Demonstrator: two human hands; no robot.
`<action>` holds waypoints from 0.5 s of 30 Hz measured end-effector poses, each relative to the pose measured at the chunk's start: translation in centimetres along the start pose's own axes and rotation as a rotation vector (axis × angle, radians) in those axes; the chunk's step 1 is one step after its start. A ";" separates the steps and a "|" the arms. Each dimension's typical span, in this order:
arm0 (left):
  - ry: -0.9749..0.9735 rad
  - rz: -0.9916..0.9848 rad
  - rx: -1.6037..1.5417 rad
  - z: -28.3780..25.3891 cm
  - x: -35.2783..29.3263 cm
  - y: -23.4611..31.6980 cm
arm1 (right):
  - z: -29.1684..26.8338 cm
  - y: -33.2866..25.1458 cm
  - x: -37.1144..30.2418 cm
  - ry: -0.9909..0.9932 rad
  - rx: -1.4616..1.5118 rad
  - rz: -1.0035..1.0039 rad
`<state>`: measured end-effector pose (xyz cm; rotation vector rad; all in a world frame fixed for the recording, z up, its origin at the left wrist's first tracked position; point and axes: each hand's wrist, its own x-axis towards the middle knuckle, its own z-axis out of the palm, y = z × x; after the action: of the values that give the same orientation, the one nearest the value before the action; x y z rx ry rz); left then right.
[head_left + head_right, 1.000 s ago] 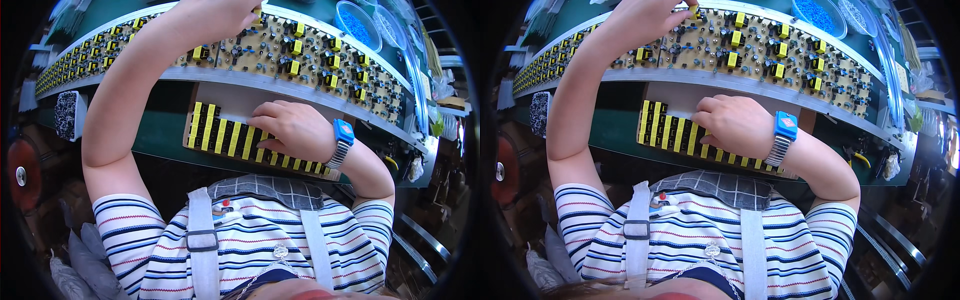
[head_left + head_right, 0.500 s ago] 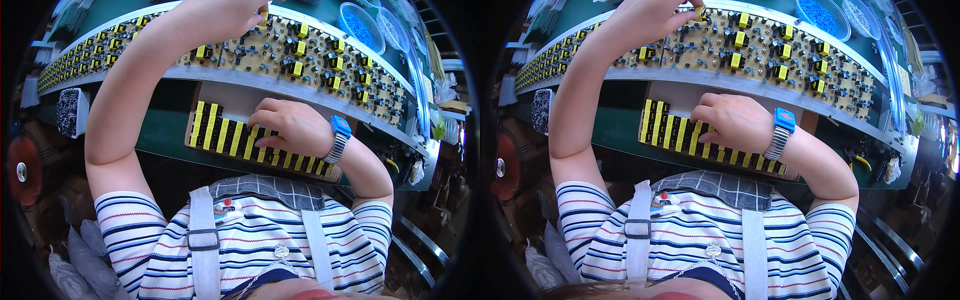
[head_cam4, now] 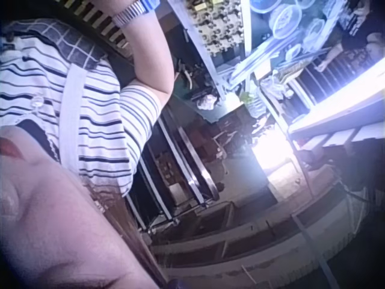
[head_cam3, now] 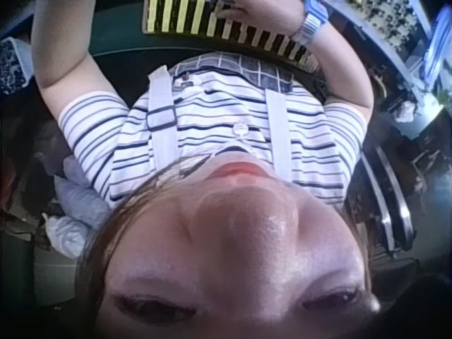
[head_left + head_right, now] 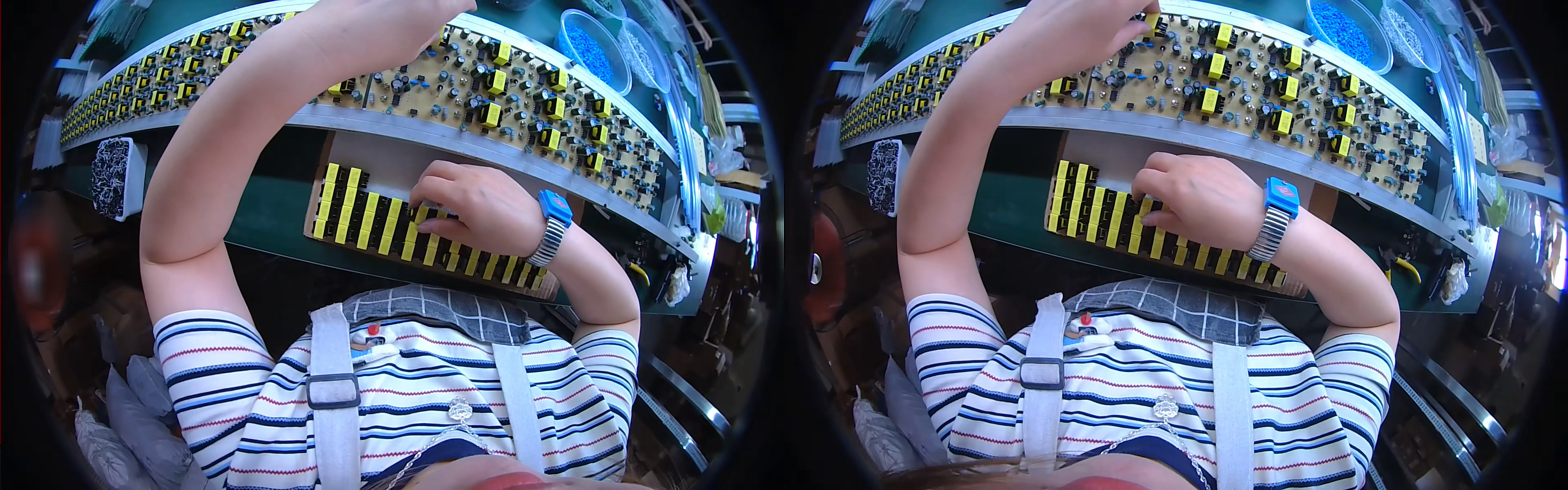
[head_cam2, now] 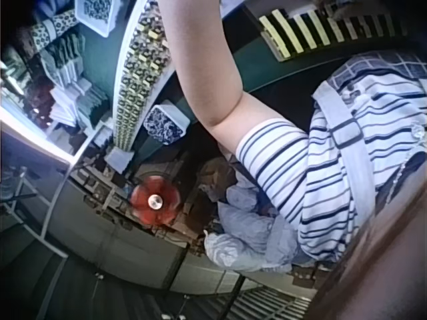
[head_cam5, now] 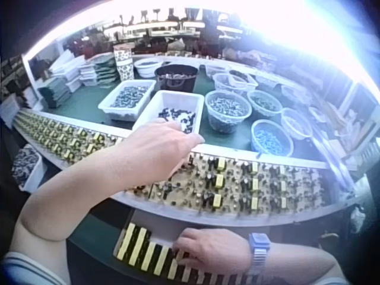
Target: The person inserts capacitors and transformers into circuit boards by hand, then places the assembled circuit boards into a rack.
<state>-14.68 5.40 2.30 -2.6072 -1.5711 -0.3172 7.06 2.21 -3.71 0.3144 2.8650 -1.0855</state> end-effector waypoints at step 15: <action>-0.031 -0.039 0.131 -0.2 -0.2 0.0 | 0.2 -0.1 0.3 0.009 0.005 -0.005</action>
<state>-14.82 5.16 2.42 -2.4973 -1.5965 -0.1700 6.76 2.09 -3.83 0.3128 2.8730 -1.0955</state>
